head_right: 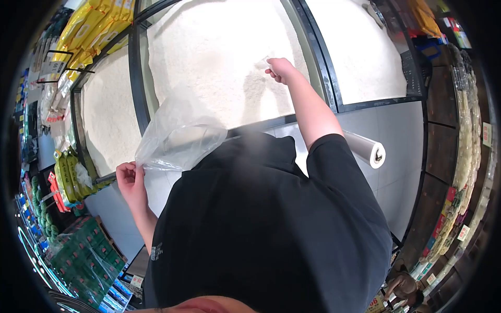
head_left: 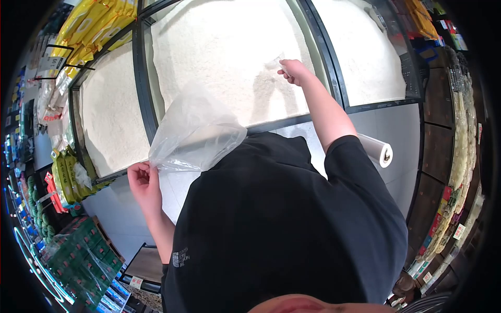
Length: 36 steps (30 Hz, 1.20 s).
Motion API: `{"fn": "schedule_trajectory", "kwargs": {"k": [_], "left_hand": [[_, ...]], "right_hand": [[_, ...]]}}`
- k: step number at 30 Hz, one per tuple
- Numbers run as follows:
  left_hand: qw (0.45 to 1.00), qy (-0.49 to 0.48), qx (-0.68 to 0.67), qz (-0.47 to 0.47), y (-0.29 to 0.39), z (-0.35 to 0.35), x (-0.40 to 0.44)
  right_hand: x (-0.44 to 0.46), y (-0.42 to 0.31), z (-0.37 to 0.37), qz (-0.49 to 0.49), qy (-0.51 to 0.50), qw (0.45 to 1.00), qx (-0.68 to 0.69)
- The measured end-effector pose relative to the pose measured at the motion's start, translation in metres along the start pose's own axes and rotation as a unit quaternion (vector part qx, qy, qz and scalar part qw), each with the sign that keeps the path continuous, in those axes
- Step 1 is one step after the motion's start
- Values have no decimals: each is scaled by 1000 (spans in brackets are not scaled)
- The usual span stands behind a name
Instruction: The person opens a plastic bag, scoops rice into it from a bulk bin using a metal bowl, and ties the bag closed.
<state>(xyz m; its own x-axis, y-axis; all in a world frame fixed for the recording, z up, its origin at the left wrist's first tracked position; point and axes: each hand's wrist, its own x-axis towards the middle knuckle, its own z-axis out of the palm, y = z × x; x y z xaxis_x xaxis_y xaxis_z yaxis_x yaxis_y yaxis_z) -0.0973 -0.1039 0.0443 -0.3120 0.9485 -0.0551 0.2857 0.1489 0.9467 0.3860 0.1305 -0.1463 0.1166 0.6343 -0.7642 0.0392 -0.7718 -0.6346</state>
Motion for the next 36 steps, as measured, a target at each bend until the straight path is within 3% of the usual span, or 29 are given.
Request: {"fn": "schedule_trajectory", "kwargs": {"k": [1, 5, 11, 16, 22, 26, 29, 32, 35, 36], "left_hand": [[1000, 2, 7, 4, 0, 1, -2], [1000, 16, 5, 5, -5, 2, -10], [999, -23, -3, 25, -15, 1, -8], [995, -52, -43, 68, -19, 6, -2], [979, -89, 89, 163, -11, 1, 2], [983, -65, 92, 145, -7, 8, 1], [984, -42, 107, 135, -5, 10, -2], [984, -11, 113, 135, -4, 11, -7], [984, 34, 109, 136, 0, 17, -10], [983, 56, 114, 136, 1, 19, -11]], "right_hand": [[4, 1, -2, -1, -29, 1000, 6], [5, 10, -18, -23, 31, 971, -236], [-51, 19, -31, -154, 135, 849, -487], [-115, 1, -33, -109, 161, 844, -500], [-136, -3, -49, -121, 188, 847, -482], [-149, 7, -46, -156, 243, 800, -526], [-142, 12, -47, -183, 254, 810, -496], [-143, 9, -47, -190, 237, 871, -386], [-149, -6, -48, -128, 130, 956, -230], [-143, -3, -50, -149, 121, 954, -232]]}}
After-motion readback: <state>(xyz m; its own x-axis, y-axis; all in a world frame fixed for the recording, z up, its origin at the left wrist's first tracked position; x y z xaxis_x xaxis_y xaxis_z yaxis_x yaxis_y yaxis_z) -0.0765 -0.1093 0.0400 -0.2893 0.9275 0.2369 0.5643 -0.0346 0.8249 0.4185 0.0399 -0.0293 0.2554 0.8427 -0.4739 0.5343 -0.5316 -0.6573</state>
